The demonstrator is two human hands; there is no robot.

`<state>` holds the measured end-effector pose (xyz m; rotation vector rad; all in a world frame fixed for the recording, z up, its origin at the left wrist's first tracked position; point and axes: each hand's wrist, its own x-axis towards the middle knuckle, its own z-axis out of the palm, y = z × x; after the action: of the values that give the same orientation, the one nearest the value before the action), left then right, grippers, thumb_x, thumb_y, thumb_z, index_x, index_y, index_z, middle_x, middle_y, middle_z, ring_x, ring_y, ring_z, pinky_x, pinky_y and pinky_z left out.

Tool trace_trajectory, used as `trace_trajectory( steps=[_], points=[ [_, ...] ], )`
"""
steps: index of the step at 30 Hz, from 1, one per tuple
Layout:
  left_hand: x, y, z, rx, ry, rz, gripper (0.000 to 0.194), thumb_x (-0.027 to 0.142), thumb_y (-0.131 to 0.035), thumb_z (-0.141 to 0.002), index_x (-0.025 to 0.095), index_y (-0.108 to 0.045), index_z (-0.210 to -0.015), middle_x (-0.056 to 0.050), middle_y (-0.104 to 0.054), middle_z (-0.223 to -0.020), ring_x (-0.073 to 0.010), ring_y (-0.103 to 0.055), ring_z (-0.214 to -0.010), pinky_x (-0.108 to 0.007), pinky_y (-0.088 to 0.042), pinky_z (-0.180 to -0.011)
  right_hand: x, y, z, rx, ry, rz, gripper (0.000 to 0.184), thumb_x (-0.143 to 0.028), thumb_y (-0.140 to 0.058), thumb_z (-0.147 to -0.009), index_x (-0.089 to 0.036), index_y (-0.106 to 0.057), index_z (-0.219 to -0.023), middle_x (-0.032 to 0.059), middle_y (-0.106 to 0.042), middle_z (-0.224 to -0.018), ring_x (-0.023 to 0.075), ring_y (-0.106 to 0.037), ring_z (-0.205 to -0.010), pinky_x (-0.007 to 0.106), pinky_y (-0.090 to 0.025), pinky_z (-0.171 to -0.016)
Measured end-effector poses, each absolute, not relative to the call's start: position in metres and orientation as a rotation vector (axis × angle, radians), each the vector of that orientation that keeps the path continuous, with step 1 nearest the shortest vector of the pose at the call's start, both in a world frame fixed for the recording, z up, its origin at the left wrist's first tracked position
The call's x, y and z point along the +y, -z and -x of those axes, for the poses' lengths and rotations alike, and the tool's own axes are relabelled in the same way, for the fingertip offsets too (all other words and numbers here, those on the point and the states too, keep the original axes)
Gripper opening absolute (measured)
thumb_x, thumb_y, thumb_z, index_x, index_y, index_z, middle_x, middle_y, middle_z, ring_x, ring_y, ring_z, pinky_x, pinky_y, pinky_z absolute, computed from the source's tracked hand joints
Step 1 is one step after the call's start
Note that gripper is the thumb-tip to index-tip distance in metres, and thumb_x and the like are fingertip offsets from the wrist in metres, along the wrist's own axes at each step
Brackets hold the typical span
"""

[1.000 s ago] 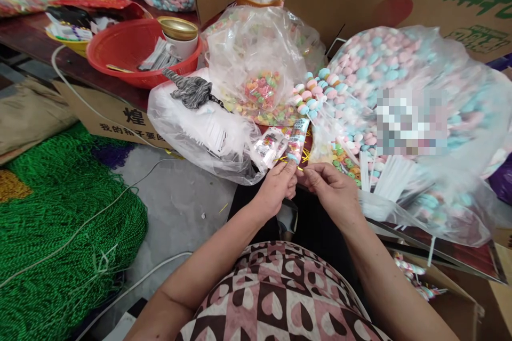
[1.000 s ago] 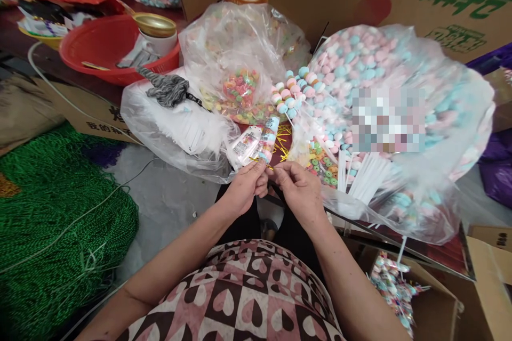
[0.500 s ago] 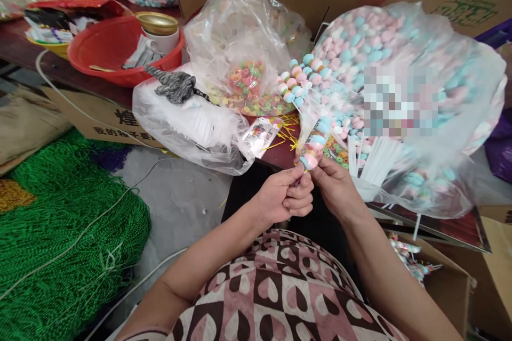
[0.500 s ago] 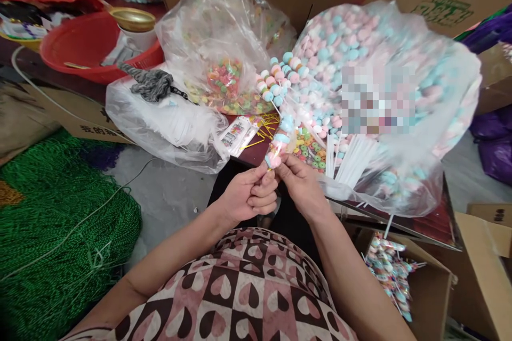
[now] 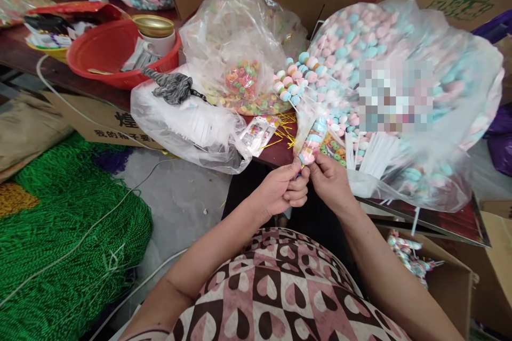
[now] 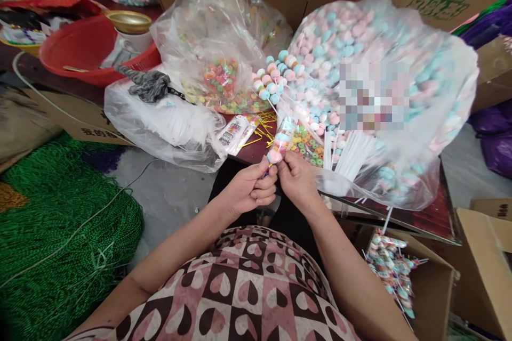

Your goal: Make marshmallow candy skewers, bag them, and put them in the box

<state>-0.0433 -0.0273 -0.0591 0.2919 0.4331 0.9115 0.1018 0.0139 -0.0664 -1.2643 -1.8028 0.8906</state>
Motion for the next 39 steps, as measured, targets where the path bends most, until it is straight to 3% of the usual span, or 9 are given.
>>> trace_trajectory(
  steps=[3,6,14,18,21,26,28,33,39],
  points=[
    [-0.025,0.06,0.044,0.527,-1.003,-0.328,0.031,0.042,-0.056,-0.093,0.016,-0.053,-0.078,0.012,-0.027,-0.046,-0.0029,-0.02,-0.033,-0.015,-0.025,-0.036,0.013,0.066,-0.097,-1.912,-0.546,1.26,0.023,-0.034,-0.05,-0.091,-0.022,-0.063,-0.077,0.0038,-0.066,-0.072,0.0195,-0.06,-0.07,0.033,-0.047,-0.068],
    [-0.021,0.064,0.043,0.639,-1.125,-0.356,0.035,0.047,-0.064,-0.087,0.016,-0.051,-0.076,0.012,-0.028,-0.046,-0.002,-0.022,-0.033,-0.014,-0.024,-0.036,0.013,0.069,-0.09,-1.921,-0.508,1.222,0.021,-0.031,-0.048,-0.092,-0.022,-0.061,-0.077,0.0033,-0.065,-0.07,0.0188,-0.059,-0.066,0.032,-0.046,-0.065],
    [-0.021,0.077,0.039,0.847,-1.181,-0.534,0.043,0.061,-0.06,-0.084,0.018,-0.05,-0.083,0.013,-0.033,-0.049,-0.0021,-0.022,-0.034,-0.014,-0.022,-0.034,0.017,0.073,-0.089,-1.871,-0.741,1.261,0.02,-0.03,-0.05,-0.089,-0.021,-0.062,-0.075,0.0001,-0.061,-0.064,0.0164,-0.057,-0.06,0.03,-0.046,-0.061],
    [-0.022,0.071,0.042,0.83,-1.202,-0.57,0.04,0.056,-0.062,-0.084,0.019,-0.048,-0.083,0.012,-0.036,-0.052,-0.0022,-0.025,-0.035,-0.014,-0.025,-0.035,0.018,0.064,-0.095,-1.847,-0.909,1.293,0.025,-0.035,-0.054,-0.09,-0.02,-0.063,-0.072,-0.0001,-0.062,-0.065,0.0151,-0.057,-0.06,0.028,-0.047,-0.058],
    [-0.019,0.068,0.049,0.764,-1.164,-0.442,0.029,0.044,-0.054,-0.093,0.018,-0.048,-0.081,0.013,-0.029,-0.047,-0.0029,-0.02,-0.032,-0.015,-0.024,-0.035,0.013,0.057,-0.098,-1.767,-0.913,1.232,0.023,-0.036,-0.052,-0.094,-0.02,-0.068,-0.09,0.0027,-0.069,-0.079,0.0153,-0.063,-0.064,0.031,-0.053,-0.063],
    [-0.015,0.064,0.056,0.632,-1.014,-0.25,0.031,0.033,-0.038,-0.101,0.018,-0.049,-0.076,0.012,-0.024,-0.042,-0.0044,-0.018,-0.029,-0.017,-0.029,-0.037,0.007,0.058,-0.101,-2.033,-0.272,0.973,0.024,-0.02,-0.056,-0.093,-0.024,-0.065,-0.115,0.0094,-0.069,-0.112,0.0208,-0.068,-0.094,0.037,-0.056,-0.083],
    [-0.016,0.061,0.054,0.624,-0.989,-0.227,0.034,0.033,-0.035,-0.101,0.018,-0.048,-0.074,0.012,-0.025,-0.04,-0.0049,-0.019,-0.028,-0.018,-0.033,-0.038,0.011,0.063,-0.102,-2.163,-0.08,0.862,0.026,-0.013,-0.056,-0.092,-0.024,-0.065,-0.114,0.0098,-0.07,-0.11,0.0216,-0.068,-0.1,0.036,-0.055,-0.085],
    [-0.016,0.058,0.046,0.692,-1.004,-0.255,0.039,0.037,-0.034,-0.102,0.018,-0.047,-0.07,0.011,-0.027,-0.038,-0.006,-0.023,-0.028,-0.023,-0.047,-0.045,0.025,0.069,-0.104,-2.265,0.21,0.775,0.017,-0.014,-0.061,-0.09,-0.022,-0.067,-0.104,0.0076,-0.075,-0.092,0.0211,-0.069,-0.084,0.035,-0.054,-0.078],
    [-0.019,0.067,0.043,0.73,-1.157,-0.424,0.039,0.052,-0.053,-0.092,0.019,-0.047,-0.072,0.013,-0.028,-0.04,-0.0048,-0.026,-0.03,-0.023,-0.048,-0.047,0.024,0.061,-0.098,-2.273,-0.09,0.878,0.013,-0.022,-0.057,-0.093,-0.02,-0.068,-0.086,0.0067,-0.074,-0.079,0.0195,-0.069,-0.074,0.031,-0.052,-0.069]
  ],
)
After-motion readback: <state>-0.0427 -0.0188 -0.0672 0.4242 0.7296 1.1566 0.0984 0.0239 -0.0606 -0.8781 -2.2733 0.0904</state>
